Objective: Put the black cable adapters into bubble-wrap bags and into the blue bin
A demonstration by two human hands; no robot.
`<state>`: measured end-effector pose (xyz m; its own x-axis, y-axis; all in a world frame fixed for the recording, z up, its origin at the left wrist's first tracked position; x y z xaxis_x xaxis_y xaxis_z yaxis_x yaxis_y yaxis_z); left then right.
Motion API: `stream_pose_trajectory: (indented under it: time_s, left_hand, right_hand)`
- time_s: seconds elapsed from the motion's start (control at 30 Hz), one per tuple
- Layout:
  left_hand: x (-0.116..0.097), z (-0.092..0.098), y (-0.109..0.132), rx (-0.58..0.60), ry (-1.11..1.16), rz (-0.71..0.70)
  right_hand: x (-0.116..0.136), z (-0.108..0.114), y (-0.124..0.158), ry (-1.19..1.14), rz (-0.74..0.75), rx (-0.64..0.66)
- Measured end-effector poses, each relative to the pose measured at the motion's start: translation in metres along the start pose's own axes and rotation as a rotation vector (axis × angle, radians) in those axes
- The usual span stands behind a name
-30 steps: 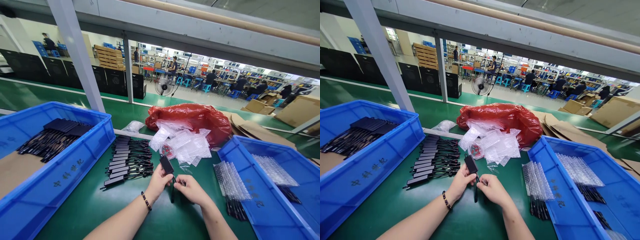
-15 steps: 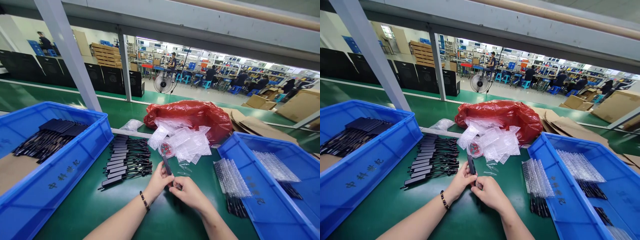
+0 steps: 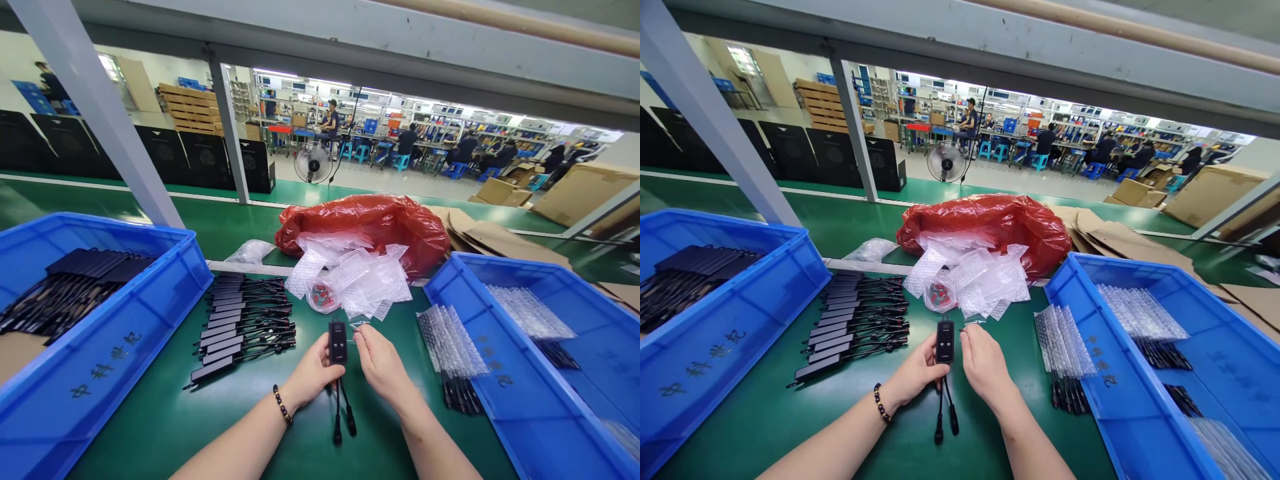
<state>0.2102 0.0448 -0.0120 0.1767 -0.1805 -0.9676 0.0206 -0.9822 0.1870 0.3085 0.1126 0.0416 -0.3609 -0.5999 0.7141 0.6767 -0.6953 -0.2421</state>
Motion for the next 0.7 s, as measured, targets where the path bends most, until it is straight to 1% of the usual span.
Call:
stream_pose_trajectory:
  time_s: [0.13,0.33,0.57,0.7]
  left_hand:
    - [0.0027,-0.0032,-0.0005,0.024,-0.079,-0.023]
    - [0.0037,-0.0042,-0.0001,0.030,-0.147,-0.042]
    - [0.0054,-0.0045,-0.0008,0.013,-0.183,-0.034]
    - [0.0058,-0.0041,-0.0003,0.010,-0.200,-0.041]
  right_hand:
    - [-0.0033,-0.0027,0.0001,0.162,0.065,-0.078]
    - [-0.0039,-0.0048,0.0000,0.234,0.128,-0.114]
    - [-0.0046,-0.0066,-0.0003,0.255,0.105,-0.109]
    - [-0.0071,-0.0070,-0.0015,0.172,0.030,-0.062]
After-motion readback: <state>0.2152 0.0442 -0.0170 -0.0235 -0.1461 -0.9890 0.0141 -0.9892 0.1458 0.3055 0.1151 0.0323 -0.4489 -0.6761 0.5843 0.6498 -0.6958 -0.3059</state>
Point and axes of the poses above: each hand's wrist, its own y-axis away from the middle knuckle, its own z-axis out of the back of the hand, x = y × z, the point moved 5 cm from there along -y, towards the middle knuckle, and after that the axes turned 13 degrees about -y, right-handed, at the moved point
